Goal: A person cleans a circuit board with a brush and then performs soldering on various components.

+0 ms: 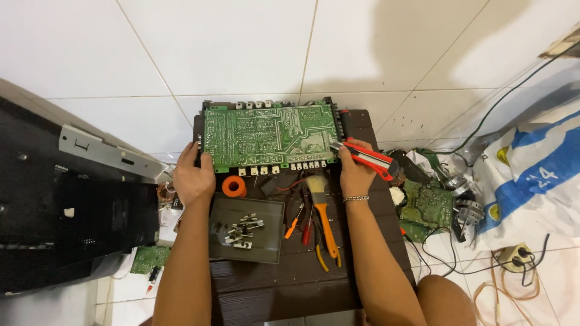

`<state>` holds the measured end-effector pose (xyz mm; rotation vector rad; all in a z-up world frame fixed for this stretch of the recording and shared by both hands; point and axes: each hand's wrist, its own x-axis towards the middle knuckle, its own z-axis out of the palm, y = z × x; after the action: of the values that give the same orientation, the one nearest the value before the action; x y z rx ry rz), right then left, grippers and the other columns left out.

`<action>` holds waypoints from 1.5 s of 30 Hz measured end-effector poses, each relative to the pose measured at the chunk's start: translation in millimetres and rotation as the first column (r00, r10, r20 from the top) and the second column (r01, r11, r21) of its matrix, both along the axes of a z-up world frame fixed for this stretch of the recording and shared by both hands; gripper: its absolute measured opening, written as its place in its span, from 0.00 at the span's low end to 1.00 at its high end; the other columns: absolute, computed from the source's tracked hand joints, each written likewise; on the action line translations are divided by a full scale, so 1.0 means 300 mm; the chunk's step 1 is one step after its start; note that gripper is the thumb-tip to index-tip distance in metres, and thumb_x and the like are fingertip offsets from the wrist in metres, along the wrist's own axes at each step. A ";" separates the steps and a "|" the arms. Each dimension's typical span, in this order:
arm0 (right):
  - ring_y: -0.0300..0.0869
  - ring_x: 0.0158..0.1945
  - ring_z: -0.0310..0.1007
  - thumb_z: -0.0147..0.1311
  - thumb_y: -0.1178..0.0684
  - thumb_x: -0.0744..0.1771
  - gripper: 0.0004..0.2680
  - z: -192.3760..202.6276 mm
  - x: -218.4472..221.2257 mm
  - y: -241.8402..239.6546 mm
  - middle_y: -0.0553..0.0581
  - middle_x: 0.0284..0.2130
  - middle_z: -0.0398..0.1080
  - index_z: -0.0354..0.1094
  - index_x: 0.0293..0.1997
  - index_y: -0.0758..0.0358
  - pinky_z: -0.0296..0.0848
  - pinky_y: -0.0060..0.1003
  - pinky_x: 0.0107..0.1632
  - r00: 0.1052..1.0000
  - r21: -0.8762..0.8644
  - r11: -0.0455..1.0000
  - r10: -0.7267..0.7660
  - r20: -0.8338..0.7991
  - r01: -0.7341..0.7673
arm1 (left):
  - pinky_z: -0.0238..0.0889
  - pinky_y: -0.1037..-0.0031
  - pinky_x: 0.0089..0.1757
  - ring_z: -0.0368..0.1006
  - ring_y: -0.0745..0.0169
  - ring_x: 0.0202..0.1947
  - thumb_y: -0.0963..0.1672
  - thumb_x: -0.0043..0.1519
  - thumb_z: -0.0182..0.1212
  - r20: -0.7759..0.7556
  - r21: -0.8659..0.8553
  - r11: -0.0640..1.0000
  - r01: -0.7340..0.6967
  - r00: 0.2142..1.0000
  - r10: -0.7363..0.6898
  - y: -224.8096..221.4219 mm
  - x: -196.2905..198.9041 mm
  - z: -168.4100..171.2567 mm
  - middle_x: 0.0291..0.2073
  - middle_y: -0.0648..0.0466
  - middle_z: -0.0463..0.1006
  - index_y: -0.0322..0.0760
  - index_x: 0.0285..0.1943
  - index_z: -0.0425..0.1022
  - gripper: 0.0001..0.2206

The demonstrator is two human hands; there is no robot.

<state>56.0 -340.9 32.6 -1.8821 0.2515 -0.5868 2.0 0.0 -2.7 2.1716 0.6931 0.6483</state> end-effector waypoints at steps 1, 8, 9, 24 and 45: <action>0.44 0.38 0.76 0.67 0.48 0.61 0.11 0.001 0.002 0.001 0.58 0.31 0.76 0.75 0.45 0.52 0.72 0.39 0.46 1.000 -0.002 1.000 0.004 0.000 -0.004 | 0.63 0.60 0.58 0.71 0.47 0.59 0.51 0.61 0.55 0.000 -0.002 1.000 -0.004 1.000 0.004 0.000 -0.002 0.001 0.62 0.53 0.75 0.48 0.63 0.78 0.21; 0.45 0.38 0.76 0.67 0.48 0.61 0.11 0.004 0.002 0.001 0.58 0.31 0.76 0.76 0.45 0.52 0.73 0.38 0.44 1.000 -0.011 1.000 -0.004 -0.022 0.003 | 0.64 0.60 0.57 0.71 0.47 0.59 0.51 0.61 0.55 0.012 -0.016 1.000 0.005 1.000 -0.004 -0.004 -0.008 0.013 0.62 0.53 0.75 0.48 0.63 0.78 0.21; 0.46 0.38 0.77 0.67 0.47 0.61 0.11 -0.012 0.008 -0.003 0.58 0.31 0.76 0.75 0.44 0.51 0.73 0.39 0.44 1.000 -0.010 1.000 -0.018 -0.022 0.018 | 0.64 0.59 0.57 0.72 0.46 0.59 0.51 0.62 0.56 0.021 -0.013 1.000 0.009 1.000 -0.009 -0.003 -0.009 0.015 0.62 0.52 0.75 0.47 0.63 0.78 0.21; 0.38 0.34 0.71 0.66 0.56 0.60 0.09 0.053 -0.021 0.028 0.55 0.28 0.73 0.76 0.41 0.56 0.71 0.32 0.41 0.998 0.188 0.982 -0.013 0.057 0.002 | 0.63 0.58 0.58 0.72 0.47 0.59 0.52 0.61 0.54 -0.022 -0.007 1.000 -0.008 1.000 0.008 -0.004 -0.006 0.011 0.62 0.56 0.75 0.51 0.63 0.78 0.22; 0.49 0.49 0.75 0.62 0.57 0.60 0.07 -0.047 0.034 -0.031 0.63 0.40 0.74 0.73 0.38 0.60 0.74 0.46 0.54 0.980 0.432 0.885 -0.201 0.010 0.177 | 0.64 0.56 0.57 0.71 0.45 0.59 0.48 0.62 0.61 0.053 0.097 0.995 -0.006 0.999 0.001 0.039 0.025 -0.108 0.62 0.51 0.76 0.46 0.64 0.78 0.20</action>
<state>66.2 -350.1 18.5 -1.4202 0.4926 -0.6534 9.3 11.6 -35.2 2.2337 0.6498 0.7533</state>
